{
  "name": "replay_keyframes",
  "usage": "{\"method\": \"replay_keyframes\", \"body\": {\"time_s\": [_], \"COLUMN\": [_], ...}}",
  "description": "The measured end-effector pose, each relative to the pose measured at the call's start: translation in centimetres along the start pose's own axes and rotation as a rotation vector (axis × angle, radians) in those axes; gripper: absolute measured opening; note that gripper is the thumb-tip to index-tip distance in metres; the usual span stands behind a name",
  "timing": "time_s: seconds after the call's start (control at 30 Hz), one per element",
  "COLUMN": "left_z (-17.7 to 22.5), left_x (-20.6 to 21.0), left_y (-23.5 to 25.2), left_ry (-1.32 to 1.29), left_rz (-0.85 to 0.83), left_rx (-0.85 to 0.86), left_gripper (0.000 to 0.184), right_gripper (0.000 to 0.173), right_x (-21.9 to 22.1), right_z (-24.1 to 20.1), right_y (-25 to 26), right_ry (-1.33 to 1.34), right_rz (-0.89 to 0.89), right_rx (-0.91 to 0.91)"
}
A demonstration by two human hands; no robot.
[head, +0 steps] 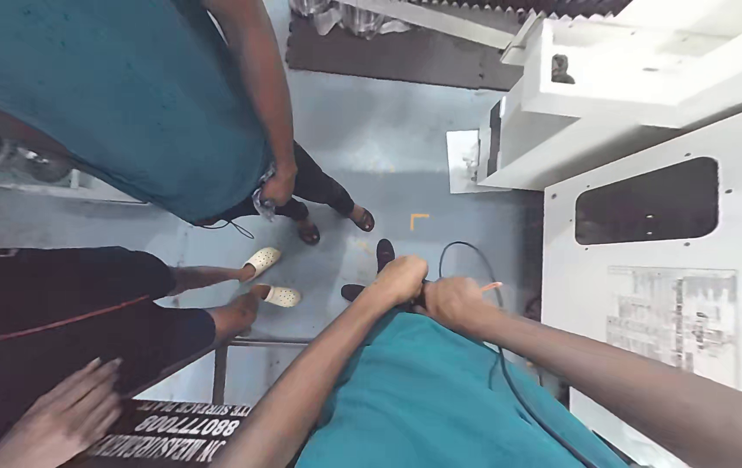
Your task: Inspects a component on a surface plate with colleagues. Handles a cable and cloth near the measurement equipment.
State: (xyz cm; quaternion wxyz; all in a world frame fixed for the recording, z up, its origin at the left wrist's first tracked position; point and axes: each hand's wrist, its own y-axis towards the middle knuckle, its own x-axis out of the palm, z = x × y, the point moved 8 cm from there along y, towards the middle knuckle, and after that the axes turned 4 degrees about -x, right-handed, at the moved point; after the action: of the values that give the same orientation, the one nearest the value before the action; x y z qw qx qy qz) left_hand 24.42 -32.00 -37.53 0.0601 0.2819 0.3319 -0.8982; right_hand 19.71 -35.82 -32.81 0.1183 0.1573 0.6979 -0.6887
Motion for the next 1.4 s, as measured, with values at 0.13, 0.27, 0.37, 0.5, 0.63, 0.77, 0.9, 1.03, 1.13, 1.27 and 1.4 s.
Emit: {"method": "replay_keyframes", "body": {"time_s": [0.13, 0.27, 0.37, 0.5, 0.63, 0.77, 0.9, 1.03, 1.13, 1.27, 1.4], "left_z": [-0.2, -0.5, 0.2, 0.3, -0.7, -1.3, -1.1, -1.0, -1.3, -1.7, -2.3], "left_x": [1.0, 1.8, 1.6, 1.6, 1.6, 1.2, 1.2, 0.9, 0.9, 1.9, 2.5], "left_y": [0.7, 0.8, 1.1, 1.2, 1.1, 0.2, -0.1, -0.4, -0.4, -0.6, -1.6], "left_ry": [-0.138, -0.204, -0.179, -0.14, -0.186, -0.225, -0.188, -0.151, -0.141, -0.165, -0.264], "left_rz": [0.006, 0.052, 0.084, 0.082, 0.042, 0.076, 0.089, 0.08, 0.06, 0.059, 0.092], "left_rx": [0.014, 0.021, 0.054, 0.051, 0.007, -0.024, -0.033, -0.055, -0.084, -0.121, -0.128], "left_gripper": [0.019, 0.018, 0.017, 0.017, 0.018, 0.019, 0.021, 0.022, 0.021, 0.021, 0.027], "right_gripper": [0.058, 0.038, 0.04, 0.04, 0.043, 0.022, 0.018, 0.031, 0.054, 0.072, 0.03], "right_x": [1.1, 0.7, 0.7, 0.7, 0.5, -2.5, -3.2, 0.0, 3.2, 8.4, 12.1], "right_z": [2.0, 4.1, 3.6, 2.1, 4.5, 8.7, 12.7, 13.2, 12.3, 11.2, 11.2], "right_y": [0.1, -1.9, -0.3, 1.9, 2.4, -0.4, -0.5, 1.8, 3.8, 5.9, 5.7], "right_ry": [0.109, 0.17, 0.066, 0.017, 0.197, 0.539, 0.686, 0.784, 0.791, 0.911, 1.122], "right_rz": [-0.096, 0.007, 0.138, 0.238, 0.1, 0.227, 0.355, 0.289, 0.187, -0.021, -0.224], "right_rx": [-0.137, -0.211, -0.08, -0.033, -0.132, -0.307, -0.241, -0.25, -0.345, -0.384, -0.248]}}
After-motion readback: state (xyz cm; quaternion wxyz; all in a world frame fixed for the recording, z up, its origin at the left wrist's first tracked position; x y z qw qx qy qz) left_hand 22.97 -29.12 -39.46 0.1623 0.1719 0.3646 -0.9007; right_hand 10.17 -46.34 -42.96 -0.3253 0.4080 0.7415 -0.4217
